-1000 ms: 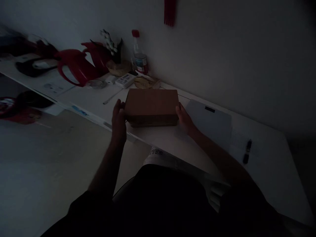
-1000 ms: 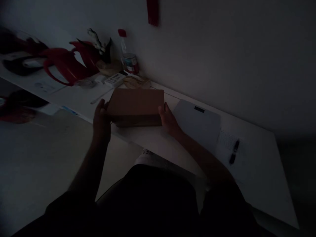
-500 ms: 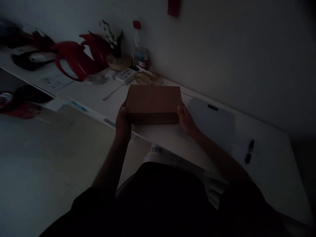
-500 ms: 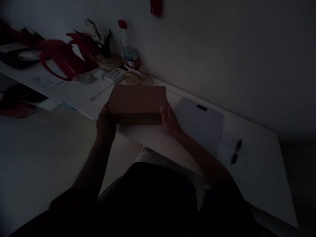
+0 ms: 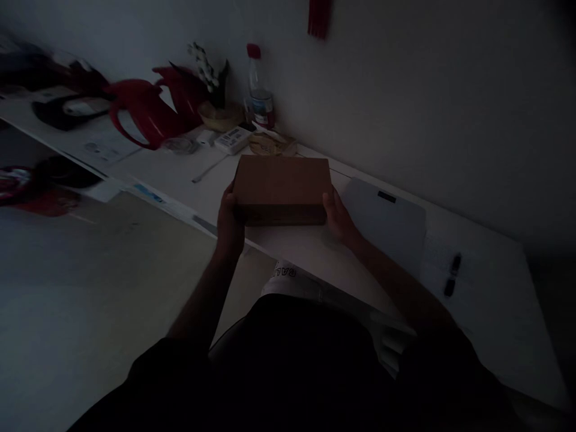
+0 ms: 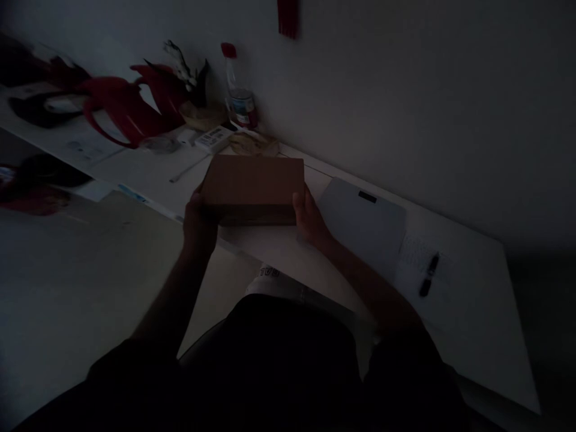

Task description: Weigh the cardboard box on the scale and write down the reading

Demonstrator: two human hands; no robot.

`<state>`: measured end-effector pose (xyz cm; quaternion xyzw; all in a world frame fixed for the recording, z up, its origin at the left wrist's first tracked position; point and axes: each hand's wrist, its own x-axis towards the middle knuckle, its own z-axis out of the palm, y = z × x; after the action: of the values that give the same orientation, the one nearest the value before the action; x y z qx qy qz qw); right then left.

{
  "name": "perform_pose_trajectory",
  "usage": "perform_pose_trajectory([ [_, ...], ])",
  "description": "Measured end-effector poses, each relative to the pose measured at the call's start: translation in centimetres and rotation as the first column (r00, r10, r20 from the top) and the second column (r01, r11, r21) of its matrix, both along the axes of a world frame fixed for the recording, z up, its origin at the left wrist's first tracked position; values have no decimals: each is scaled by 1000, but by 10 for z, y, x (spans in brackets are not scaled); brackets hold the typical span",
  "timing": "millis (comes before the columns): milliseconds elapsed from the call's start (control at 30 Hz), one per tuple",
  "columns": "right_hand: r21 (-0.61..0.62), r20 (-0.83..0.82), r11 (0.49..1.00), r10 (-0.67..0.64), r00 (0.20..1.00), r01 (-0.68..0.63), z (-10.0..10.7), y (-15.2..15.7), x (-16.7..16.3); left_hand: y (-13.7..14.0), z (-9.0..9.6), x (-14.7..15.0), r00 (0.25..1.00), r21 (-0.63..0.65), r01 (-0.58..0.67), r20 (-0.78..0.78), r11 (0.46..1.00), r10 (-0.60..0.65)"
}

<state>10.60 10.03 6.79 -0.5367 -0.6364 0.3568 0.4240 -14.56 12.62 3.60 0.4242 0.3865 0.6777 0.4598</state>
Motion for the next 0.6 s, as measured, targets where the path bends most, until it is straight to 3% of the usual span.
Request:
perform_pose_trajectory([
  [600, 26, -1, 1000, 12, 1000, -12, 10, -2, -2, 0, 2, 2, 992, 88, -64, -103, 994, 73],
])
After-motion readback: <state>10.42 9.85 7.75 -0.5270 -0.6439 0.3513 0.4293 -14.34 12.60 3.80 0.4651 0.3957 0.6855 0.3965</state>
